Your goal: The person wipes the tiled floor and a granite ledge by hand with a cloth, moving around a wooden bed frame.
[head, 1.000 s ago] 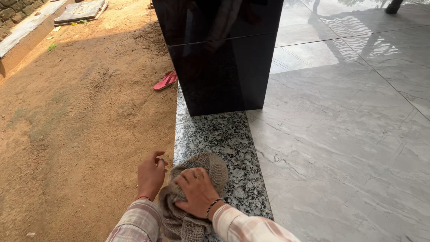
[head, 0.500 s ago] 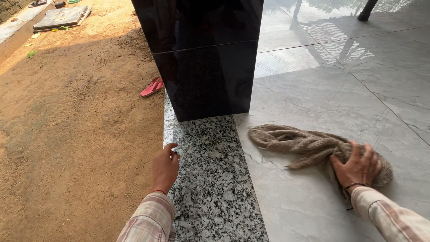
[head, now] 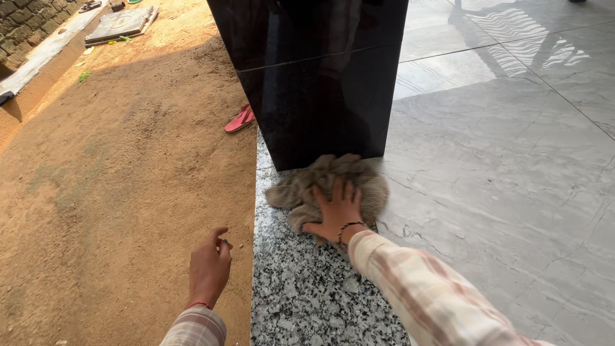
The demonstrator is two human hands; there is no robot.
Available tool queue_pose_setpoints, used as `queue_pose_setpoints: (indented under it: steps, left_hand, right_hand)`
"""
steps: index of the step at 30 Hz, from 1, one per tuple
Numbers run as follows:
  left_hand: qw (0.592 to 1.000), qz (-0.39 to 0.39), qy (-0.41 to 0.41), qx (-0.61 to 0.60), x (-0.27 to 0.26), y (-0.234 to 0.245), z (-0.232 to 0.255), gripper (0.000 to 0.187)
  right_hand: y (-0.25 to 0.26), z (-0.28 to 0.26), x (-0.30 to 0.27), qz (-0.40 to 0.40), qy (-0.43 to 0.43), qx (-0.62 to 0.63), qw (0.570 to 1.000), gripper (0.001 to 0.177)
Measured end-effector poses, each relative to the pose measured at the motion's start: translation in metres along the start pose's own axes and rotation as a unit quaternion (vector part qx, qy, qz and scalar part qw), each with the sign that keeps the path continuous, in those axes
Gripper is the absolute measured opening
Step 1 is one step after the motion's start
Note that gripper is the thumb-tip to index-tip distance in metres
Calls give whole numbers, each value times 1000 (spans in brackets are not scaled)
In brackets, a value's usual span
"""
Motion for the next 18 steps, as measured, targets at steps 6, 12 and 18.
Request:
queue_pose_setpoints:
  steps: [6, 12, 18]
  left_hand:
    - [1000, 17, 8, 11, -6, 5, -14, 35]
    - [997, 13, -75, -14, -6, -45, 29, 33]
    - [985, 11, -144, -91, 2, -73, 93, 34]
  right_hand:
    - [-14, -69, -64, 10, 213, 5, 977, 73]
    - [0, 21, -46, 85, 143, 25, 986, 70]
    - [25, 224, -47, 179, -102, 26, 978, 65]
Point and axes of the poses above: each hand's wrist, its own x-axis towards the middle knuckle, its own y-axis out of the back of the hand, z = x × y, the point moved 4 cm from there along x, towards the middle knuckle, and after that the axes turned 13 degrees about -y, right-handed, at the moved point
